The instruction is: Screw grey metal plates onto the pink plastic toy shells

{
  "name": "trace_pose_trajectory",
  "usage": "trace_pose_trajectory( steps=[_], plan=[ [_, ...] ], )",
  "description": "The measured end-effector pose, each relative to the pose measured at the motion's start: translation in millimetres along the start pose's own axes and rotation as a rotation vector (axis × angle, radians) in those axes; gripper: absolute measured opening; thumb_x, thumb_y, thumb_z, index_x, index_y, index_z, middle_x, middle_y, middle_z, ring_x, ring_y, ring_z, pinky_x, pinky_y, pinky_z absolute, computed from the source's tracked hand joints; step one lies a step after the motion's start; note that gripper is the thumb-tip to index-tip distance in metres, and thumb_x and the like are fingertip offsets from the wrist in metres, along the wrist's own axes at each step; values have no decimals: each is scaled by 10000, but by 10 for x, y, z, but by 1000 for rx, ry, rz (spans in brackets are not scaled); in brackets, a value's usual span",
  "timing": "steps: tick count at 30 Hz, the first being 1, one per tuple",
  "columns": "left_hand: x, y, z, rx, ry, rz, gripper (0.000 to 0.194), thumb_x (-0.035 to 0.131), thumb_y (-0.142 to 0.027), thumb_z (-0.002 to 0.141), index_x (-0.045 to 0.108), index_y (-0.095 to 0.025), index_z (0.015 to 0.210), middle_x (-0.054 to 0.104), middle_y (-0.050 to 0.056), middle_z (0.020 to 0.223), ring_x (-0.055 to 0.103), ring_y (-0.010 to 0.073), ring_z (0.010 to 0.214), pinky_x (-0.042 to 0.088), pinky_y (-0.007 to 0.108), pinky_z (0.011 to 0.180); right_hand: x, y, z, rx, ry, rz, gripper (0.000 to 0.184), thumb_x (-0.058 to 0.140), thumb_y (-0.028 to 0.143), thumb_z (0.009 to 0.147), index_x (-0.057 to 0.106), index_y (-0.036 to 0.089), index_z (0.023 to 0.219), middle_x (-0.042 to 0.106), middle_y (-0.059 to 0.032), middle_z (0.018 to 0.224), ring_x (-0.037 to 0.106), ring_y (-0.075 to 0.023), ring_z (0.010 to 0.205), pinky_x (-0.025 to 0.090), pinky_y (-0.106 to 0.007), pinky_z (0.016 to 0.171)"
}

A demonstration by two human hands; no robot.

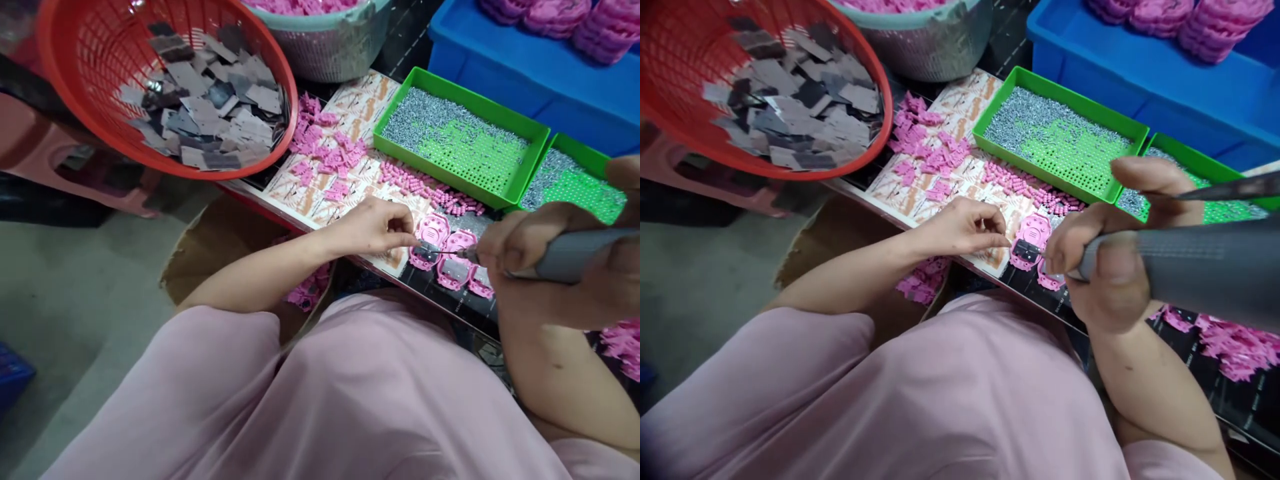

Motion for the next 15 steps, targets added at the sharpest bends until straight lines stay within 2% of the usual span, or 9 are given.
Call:
trace_pose_trajectory(
  steps=[2,5,9,11,13,14,15],
  plan=[
    [35,9,-61,3,-6,46,182,741,-301,762,676,-134,736,675,-20,643,597,73,591,405,177,582,105,-30,-31,-2,-4,17,234,604,271,804,651,238,1031,533,47,515,446,-128,348,407,-304,300],
    [91,-17,-135,65,-17,150,163,688,-317,826,699,-164,770,702,-9,708,631,91,654,429,191,630,142,-89,-66,42,-47,1,236,630,265,783,651,243,1017,532,39,511,450,-142,343,400,-315,294],
    [162,-132,-226,260,-94,313,165,574,-275,911,703,-184,864,719,26,909,652,125,832,472,239,780,176,-85,-39,40,-65,-45,180,633,308,800,676,275,972,491,54,467,403,-120,304,373,-284,277],
    [203,-201,-270,366,-154,382,184,560,-290,920,686,-175,850,713,41,961,645,145,906,469,272,848,233,-93,5,55,-16,-48,165,627,305,803,681,292,959,488,60,447,398,-121,288,364,-277,261],
    [286,-246,-291,446,-171,444,197,563,-319,920,663,-173,833,710,47,1021,633,172,1005,456,308,901,339,-103,44,81,98,-45,55,632,299,799,670,302,838,502,59,445,425,-130,291,359,-272,255],
    [341,-257,-290,476,-160,472,197,564,-326,920,653,-173,834,704,51,1064,619,186,1063,447,323,925,381,-128,52,113,146,-67,74,635,322,797,638,295,729,496,58,437,437,-133,296,361,-271,261],
    [397,-263,-284,499,-141,495,190,559,-321,923,643,-172,840,694,56,1107,604,194,1110,438,333,946,414,-162,51,154,186,-107,220,628,382,798,575,275,614,475,56,418,441,-132,297,361,-271,268]
  ],
)
Point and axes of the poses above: each hand's wrist, its own z-axis towards the middle knuckle, its own x-axis out of the palm, y = z × x, the point moved 9 cm from there along z, towards the middle knuckle
